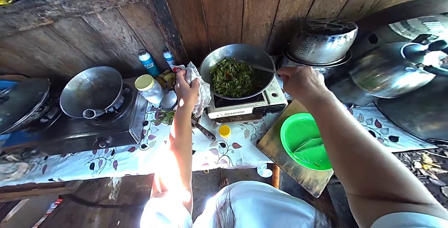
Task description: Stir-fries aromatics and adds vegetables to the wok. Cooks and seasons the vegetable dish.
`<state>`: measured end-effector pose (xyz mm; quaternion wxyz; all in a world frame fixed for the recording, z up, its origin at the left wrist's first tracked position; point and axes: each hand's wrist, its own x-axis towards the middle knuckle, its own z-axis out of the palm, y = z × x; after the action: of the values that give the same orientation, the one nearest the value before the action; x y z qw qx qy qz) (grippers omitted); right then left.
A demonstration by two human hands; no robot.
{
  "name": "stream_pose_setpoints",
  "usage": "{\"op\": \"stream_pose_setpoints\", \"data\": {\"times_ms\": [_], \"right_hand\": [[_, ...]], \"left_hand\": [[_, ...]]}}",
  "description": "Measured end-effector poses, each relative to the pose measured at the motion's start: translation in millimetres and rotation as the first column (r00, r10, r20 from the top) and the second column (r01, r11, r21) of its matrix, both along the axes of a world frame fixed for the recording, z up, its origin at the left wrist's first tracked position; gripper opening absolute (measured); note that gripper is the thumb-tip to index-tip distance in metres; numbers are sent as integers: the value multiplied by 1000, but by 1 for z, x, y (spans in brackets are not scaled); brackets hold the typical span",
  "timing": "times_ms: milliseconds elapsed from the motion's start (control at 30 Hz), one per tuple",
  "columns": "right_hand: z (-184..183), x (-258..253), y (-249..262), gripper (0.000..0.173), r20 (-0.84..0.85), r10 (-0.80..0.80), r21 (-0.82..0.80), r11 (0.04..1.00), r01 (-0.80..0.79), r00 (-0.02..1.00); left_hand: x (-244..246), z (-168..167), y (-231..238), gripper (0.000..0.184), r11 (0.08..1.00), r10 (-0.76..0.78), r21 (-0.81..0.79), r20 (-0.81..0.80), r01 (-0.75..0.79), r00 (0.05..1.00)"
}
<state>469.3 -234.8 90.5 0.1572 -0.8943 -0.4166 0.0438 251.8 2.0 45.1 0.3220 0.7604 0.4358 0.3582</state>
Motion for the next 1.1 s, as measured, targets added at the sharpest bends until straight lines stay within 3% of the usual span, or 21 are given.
{"op": "stream_pose_setpoints", "data": {"times_ms": [167,367,467,733,933,1100], "right_hand": [[-7,-9,24,35,-68,-70,-153,987,59,995],[-8,-5,43,34,-32,-92,-47,995,91,995],[-21,-7,52,33,-31,-39,-93,995,36,999],[36,-4,-40,27,100,45,-86,996,-36,994],[-3,-7,-18,32,20,-12,-114,993,15,1000],[31,-28,-66,26,107,70,-42,997,-66,992]], "left_hand": [[2,2,-1,55,1000,-5,-9,8,5,1000],[0,2,-3,55,1000,-1,5,-3,1,1000],[0,2,-2,55,1000,-20,14,8,20,1000],[-1,2,-4,54,1000,-11,-20,-11,11,1000],[1,-2,-2,56,1000,-7,-7,29,7,1000],[-1,-4,-1,56,999,-12,-29,40,13,999]]}}
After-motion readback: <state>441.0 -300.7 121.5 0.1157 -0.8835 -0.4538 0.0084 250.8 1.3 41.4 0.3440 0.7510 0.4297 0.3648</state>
